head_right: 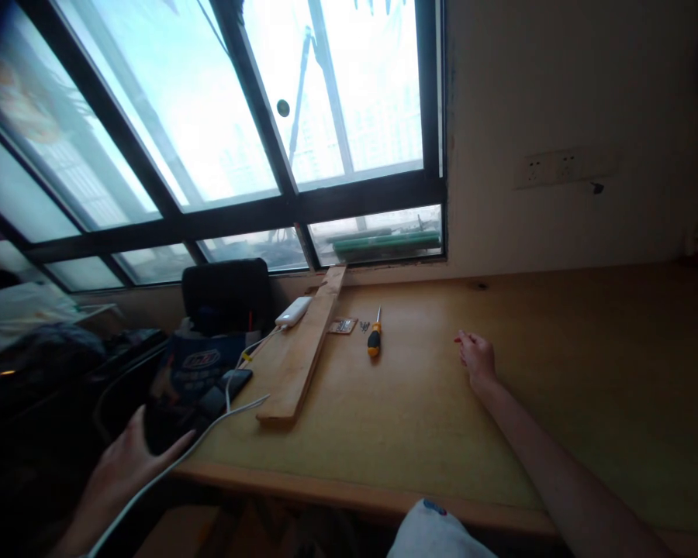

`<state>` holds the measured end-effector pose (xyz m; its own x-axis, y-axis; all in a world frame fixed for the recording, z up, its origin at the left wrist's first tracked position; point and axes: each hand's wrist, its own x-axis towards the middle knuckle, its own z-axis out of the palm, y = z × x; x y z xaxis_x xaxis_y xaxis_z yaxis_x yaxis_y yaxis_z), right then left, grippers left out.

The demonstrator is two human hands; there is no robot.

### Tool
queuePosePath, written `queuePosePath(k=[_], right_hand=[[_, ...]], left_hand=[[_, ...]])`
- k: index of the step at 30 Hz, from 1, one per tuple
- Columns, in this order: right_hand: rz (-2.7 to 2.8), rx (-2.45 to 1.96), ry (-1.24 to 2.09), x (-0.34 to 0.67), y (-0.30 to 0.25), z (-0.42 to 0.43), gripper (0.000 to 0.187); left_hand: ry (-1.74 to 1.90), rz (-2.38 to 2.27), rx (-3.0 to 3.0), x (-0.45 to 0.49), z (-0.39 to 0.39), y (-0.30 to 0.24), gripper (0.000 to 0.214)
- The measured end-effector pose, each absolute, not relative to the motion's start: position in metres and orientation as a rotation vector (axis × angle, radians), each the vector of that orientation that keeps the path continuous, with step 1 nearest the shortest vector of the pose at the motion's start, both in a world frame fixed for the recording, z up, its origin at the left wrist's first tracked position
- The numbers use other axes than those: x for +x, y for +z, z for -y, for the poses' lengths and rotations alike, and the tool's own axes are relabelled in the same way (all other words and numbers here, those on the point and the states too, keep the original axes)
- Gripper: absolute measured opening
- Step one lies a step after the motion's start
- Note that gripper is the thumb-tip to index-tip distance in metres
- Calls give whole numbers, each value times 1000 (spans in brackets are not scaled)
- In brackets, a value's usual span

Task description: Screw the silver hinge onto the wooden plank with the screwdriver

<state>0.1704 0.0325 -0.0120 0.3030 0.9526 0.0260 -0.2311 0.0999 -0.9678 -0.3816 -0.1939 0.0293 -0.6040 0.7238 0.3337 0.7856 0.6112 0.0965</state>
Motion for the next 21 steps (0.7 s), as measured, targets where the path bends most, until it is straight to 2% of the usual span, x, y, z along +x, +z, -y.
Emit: queuePosePath(k=[3,8,21], right_hand=[[834,-1109,1033,173,-13,-34,27],[825,-1093,1036,176,-12,-36,27],[829,-1090,1025,179,-9,-36,25]], left_hand=[[-227,2578,-1348,-371,167,26,96],[-251,2687,-1340,-367,140,24,94],[-151,2625,-1258,-367,126,37,83]])
